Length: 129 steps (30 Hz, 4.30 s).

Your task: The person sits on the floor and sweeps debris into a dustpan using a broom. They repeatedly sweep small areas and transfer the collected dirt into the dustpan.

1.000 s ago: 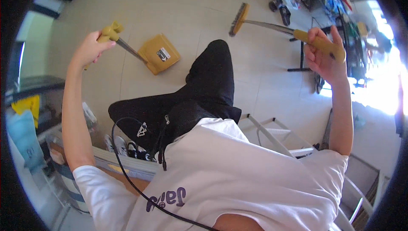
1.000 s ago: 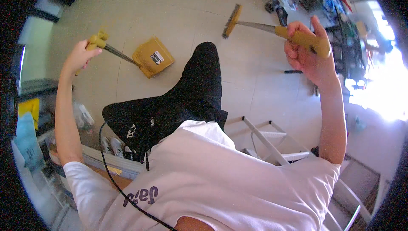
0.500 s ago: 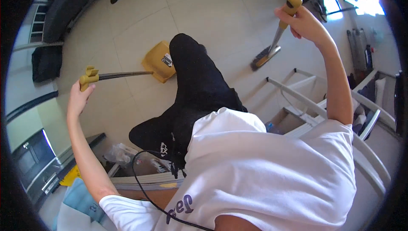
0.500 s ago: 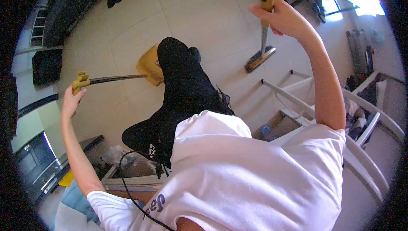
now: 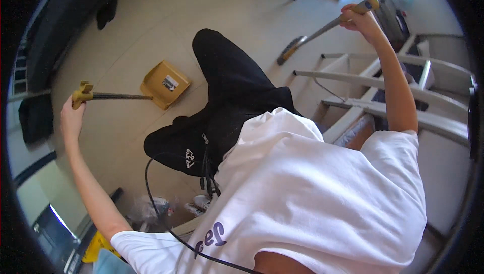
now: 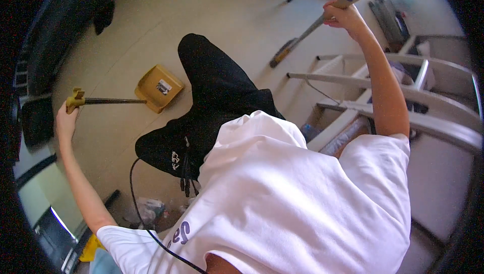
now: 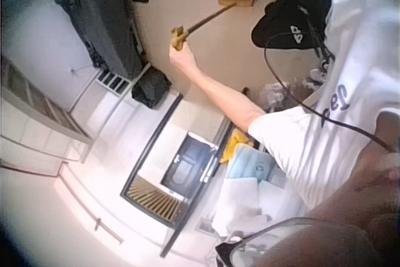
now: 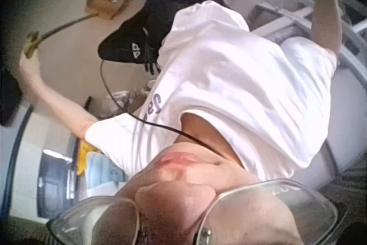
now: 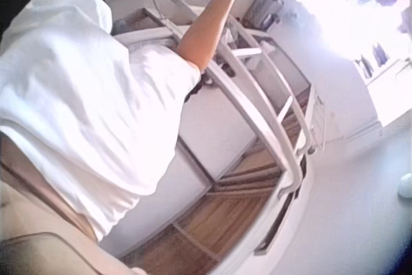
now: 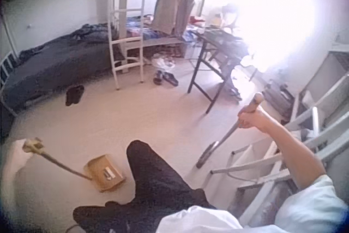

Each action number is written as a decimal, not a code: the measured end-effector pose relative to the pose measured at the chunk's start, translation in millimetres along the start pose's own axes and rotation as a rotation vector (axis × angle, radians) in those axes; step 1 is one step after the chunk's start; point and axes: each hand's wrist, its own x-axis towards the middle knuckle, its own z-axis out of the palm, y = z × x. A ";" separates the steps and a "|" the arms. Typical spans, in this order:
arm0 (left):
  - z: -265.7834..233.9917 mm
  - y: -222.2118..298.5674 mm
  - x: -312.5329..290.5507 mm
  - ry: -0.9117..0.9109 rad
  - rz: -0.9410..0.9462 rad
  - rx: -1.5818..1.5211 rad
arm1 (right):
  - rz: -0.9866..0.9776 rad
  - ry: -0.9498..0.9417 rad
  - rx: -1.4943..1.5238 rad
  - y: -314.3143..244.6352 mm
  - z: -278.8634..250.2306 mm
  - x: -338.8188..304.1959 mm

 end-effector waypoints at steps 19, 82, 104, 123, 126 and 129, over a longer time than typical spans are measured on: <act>11.9 -128.7 -1.4 -0.006 -0.027 0.104 | -0.083 -0.106 -0.392 1.9 61.6 -12.1; 9.1 -129.9 -56.1 0.181 -0.342 0.588 | -0.657 -0.613 -0.323 -183.5 214.4 66.0; 46.7 -192.5 -36.1 0.221 -0.356 0.553 | -0.702 -0.922 -0.389 -237.6 353.9 -38.0; 35.0 -138.1 -18.1 0.264 -0.383 0.577 | -0.830 -1.083 0.024 -237.2 403.5 -98.8; 40.7 -146.7 -25.1 0.239 -0.376 0.599 | -0.782 -1.094 0.091 -236.7 417.8 -106.0; 41.8 -163.9 -27.5 0.163 -0.397 0.639 | -0.673 -1.095 0.145 -230.8 426.1 -104.0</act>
